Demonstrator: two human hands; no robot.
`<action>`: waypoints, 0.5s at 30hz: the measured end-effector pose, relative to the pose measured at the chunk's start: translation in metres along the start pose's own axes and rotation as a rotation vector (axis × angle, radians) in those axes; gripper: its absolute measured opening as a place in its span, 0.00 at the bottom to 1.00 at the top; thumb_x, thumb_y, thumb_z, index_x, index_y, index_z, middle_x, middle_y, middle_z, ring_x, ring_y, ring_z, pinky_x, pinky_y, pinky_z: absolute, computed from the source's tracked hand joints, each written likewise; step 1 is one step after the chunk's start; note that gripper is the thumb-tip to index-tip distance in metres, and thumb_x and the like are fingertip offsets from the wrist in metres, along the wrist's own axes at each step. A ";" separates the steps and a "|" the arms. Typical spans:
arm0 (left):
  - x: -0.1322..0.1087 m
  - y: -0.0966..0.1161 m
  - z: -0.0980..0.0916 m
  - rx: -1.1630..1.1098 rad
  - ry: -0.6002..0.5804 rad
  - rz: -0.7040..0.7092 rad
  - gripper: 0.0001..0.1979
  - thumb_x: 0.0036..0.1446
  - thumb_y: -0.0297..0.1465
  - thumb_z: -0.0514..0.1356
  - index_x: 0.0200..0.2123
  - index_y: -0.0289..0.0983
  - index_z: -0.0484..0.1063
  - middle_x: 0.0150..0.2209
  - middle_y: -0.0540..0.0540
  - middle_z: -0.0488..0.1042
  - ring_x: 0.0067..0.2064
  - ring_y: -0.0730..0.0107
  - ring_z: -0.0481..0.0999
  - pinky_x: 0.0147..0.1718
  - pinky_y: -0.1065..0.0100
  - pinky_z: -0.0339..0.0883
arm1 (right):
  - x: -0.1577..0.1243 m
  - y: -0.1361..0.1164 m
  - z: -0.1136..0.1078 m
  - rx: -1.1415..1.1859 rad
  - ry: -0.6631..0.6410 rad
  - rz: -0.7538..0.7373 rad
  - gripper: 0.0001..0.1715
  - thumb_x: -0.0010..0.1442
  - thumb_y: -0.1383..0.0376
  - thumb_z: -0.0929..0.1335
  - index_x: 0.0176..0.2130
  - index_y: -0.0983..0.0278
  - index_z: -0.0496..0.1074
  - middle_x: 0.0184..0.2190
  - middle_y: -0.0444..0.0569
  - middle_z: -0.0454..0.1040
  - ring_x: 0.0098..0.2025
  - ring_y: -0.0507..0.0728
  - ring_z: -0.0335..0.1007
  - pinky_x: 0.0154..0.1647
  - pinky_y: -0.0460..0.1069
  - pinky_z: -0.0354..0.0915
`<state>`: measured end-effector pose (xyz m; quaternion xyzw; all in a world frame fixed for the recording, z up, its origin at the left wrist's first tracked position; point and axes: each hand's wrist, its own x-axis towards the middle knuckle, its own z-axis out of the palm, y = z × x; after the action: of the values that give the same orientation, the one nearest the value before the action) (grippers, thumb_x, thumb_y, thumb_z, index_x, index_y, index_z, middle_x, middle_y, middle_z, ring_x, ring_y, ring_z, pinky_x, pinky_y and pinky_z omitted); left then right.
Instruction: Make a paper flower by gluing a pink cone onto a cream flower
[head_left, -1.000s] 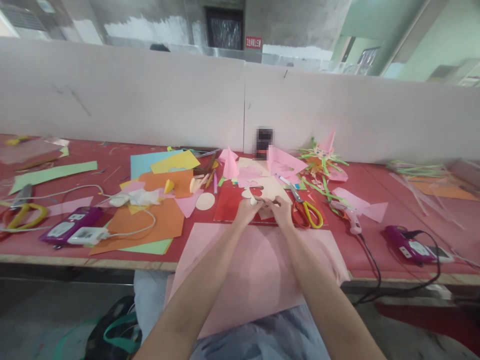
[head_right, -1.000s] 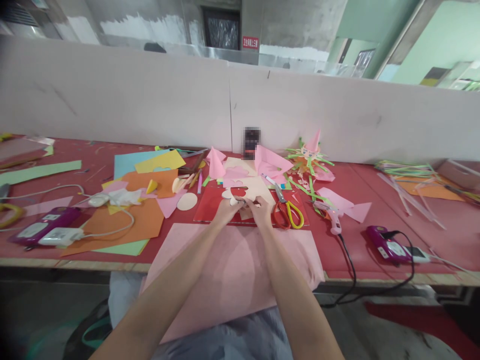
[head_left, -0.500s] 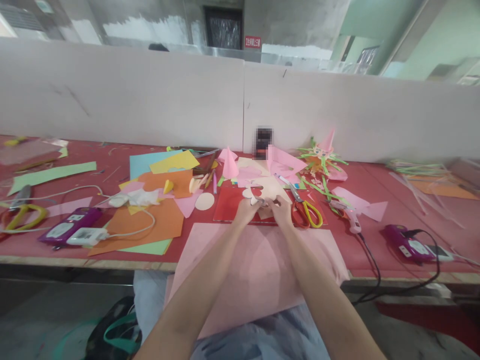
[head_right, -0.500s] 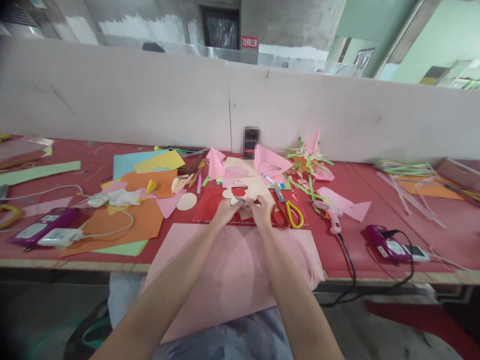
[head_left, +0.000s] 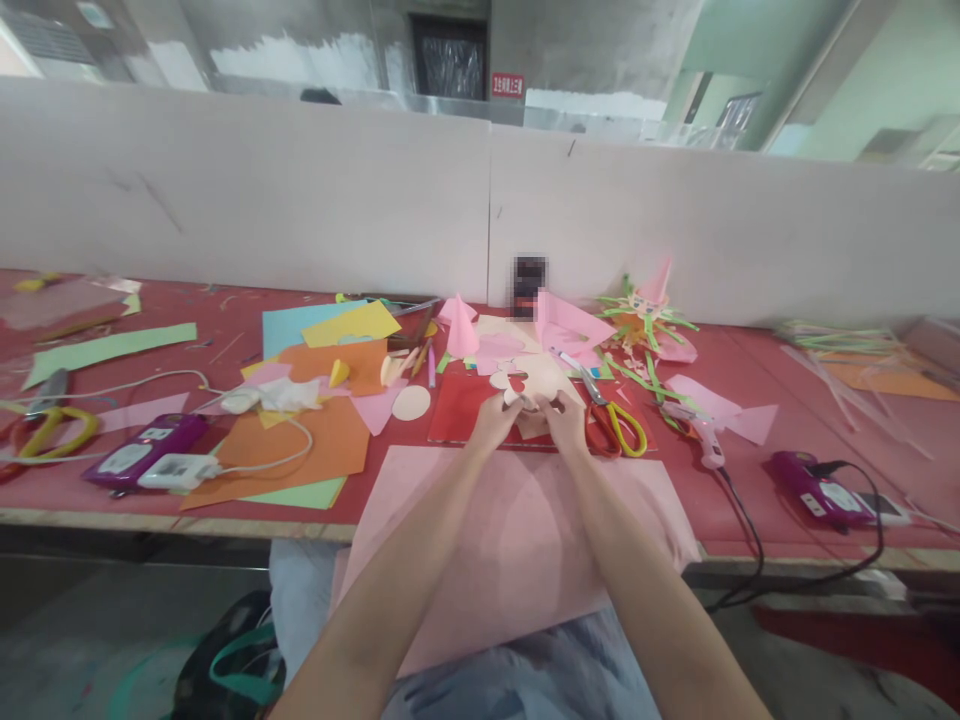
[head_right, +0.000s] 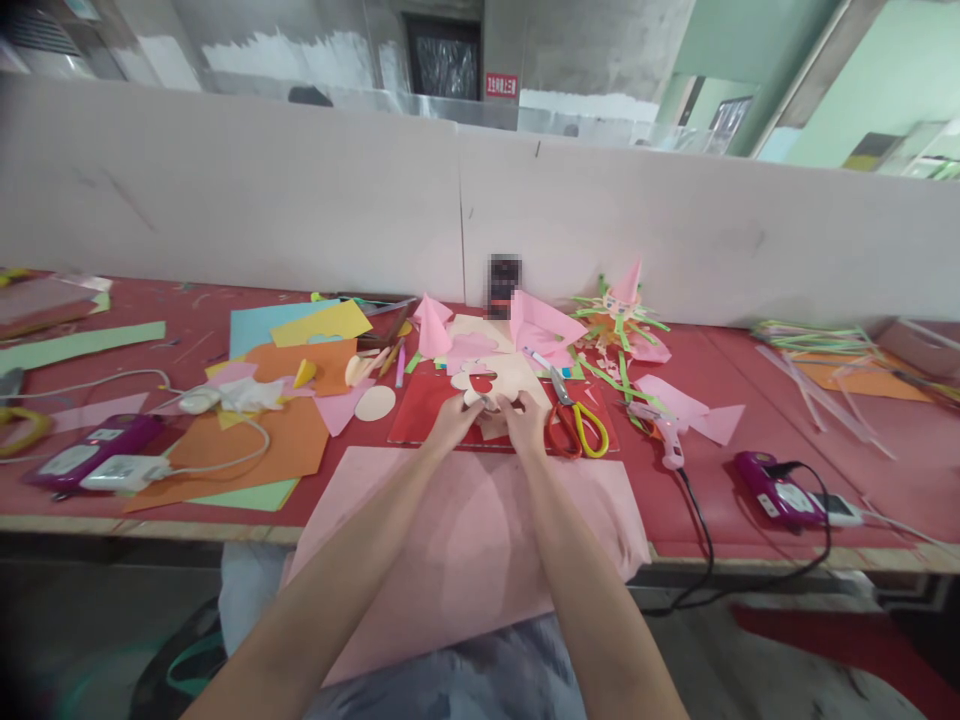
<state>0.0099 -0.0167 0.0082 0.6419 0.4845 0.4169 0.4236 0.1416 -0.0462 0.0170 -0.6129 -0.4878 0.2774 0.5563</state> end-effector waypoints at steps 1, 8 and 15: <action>0.000 0.000 0.000 0.011 -0.001 0.007 0.10 0.51 0.32 0.55 0.33 0.33 0.73 0.31 0.45 0.78 0.33 0.65 0.76 0.32 0.69 0.68 | 0.000 0.000 0.000 0.021 -0.003 0.005 0.21 0.46 0.51 0.67 0.18 0.62 0.57 0.16 0.39 0.61 0.22 0.50 0.57 0.25 0.46 0.56; -0.003 0.006 -0.002 0.025 -0.071 0.018 0.08 0.49 0.33 0.59 0.30 0.34 0.74 0.29 0.45 0.78 0.32 0.64 0.77 0.33 0.68 0.68 | 0.001 0.003 0.001 0.149 -0.042 0.018 0.22 0.45 0.49 0.68 0.20 0.64 0.63 0.17 0.40 0.64 0.22 0.49 0.59 0.24 0.45 0.58; -0.011 0.017 -0.002 0.004 -0.247 0.006 0.10 0.49 0.36 0.59 0.25 0.34 0.73 0.22 0.47 0.76 0.26 0.67 0.76 0.29 0.69 0.68 | 0.001 -0.001 -0.004 0.351 0.069 0.034 0.24 0.49 0.49 0.65 0.35 0.65 0.74 0.30 0.48 0.74 0.28 0.50 0.63 0.27 0.45 0.60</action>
<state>0.0105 -0.0300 0.0233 0.6905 0.4277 0.3349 0.4777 0.1456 -0.0472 0.0187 -0.5235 -0.4021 0.3466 0.6665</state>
